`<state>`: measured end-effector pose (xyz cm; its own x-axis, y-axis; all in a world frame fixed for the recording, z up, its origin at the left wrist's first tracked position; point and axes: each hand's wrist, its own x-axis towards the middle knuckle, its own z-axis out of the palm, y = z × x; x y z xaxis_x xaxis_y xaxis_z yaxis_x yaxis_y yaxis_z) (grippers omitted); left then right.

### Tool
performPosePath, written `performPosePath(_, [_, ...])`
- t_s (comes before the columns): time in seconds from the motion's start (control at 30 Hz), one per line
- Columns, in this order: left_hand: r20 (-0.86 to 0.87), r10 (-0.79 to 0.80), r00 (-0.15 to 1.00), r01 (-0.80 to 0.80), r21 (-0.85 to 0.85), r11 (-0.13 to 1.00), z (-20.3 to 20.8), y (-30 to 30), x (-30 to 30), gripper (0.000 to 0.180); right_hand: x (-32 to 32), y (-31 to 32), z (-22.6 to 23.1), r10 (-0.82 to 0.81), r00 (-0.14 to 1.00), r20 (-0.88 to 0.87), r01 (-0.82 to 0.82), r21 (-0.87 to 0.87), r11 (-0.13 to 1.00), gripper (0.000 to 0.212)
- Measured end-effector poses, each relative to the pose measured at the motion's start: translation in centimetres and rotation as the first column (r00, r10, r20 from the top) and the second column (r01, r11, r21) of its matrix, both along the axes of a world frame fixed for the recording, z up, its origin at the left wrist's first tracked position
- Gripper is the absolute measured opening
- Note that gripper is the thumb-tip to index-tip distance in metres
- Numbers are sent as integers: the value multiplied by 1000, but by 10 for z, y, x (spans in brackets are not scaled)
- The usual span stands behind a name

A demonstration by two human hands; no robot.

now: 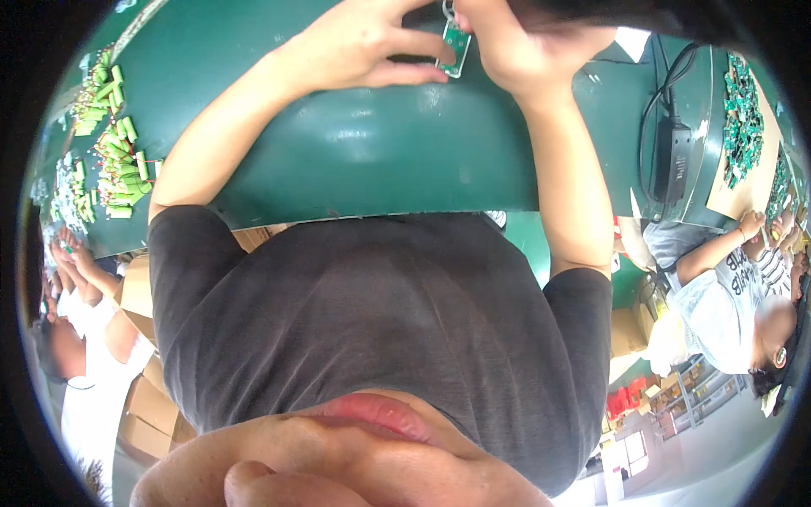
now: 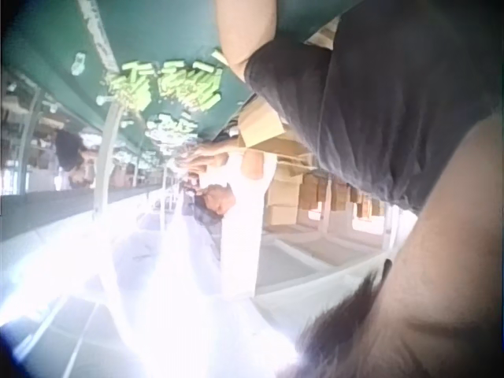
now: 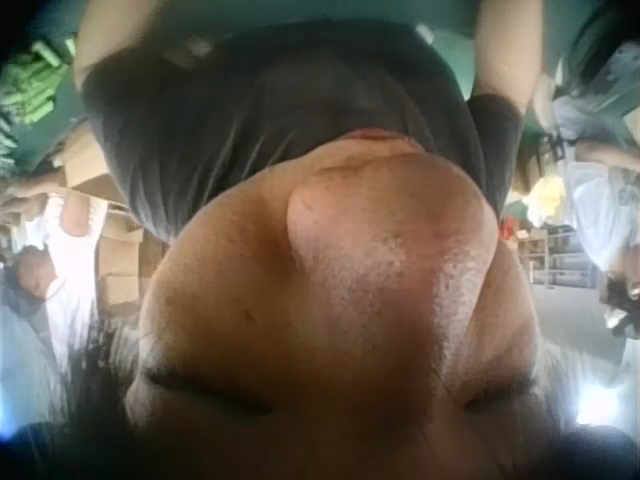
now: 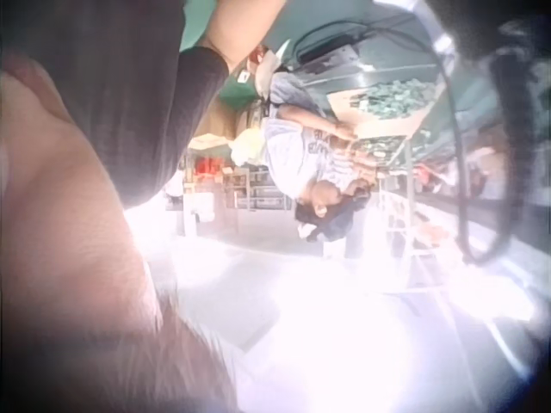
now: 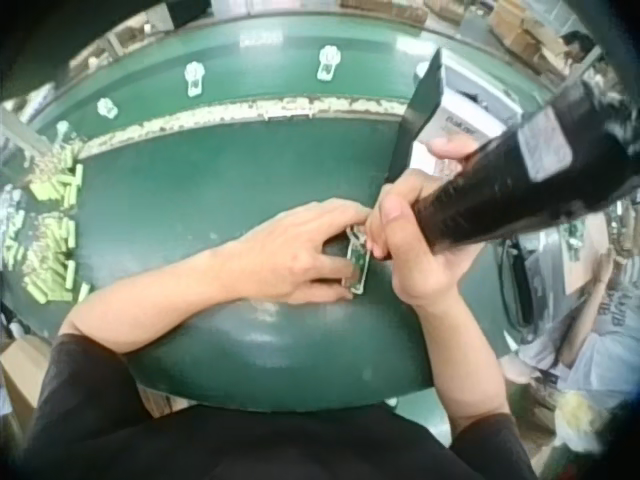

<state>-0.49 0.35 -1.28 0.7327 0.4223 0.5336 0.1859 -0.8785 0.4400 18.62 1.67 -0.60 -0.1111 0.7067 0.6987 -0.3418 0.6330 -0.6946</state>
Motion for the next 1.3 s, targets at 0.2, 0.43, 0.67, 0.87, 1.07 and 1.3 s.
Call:
performPosePath(0.2, [18, 243, 970, -243, 138, 960, 38, 17, -10, 23, 7, -5, 12, -14, 998, -63, 13, -12, 1000, 58])
performPosePath(0.43, [-185, 554, 811, -558, 38, 829, 50, 158, -90, 64, -11, -15, 17, -34, 999, 11, 36, -295, 955, 51])
performPosePath(0.67, [-362, 502, 785, -449, 226, 865, 14, 265, -117, 77, -17, -17, 12, -50, 996, 73, 65, -229, 971, 49])
performPosePath(0.87, [-337, 490, 804, -501, 61, 863, 9, 281, -81, 72, -6, -14, 10, -13, 997, 72, 29, -230, 973, 46])
performPosePath(1.07, [-181, 618, 765, -615, 78, 785, 32, 201, -38, 79, 27, -3, 26, -103, 994, 22, 104, -62, 993, 56])
performPosePath(1.3, [-142, 268, 953, -294, -215, 931, 37, -1, 13, 71, 82, 37, 79, -225, 971, -84, 238, 214, 947, 50])
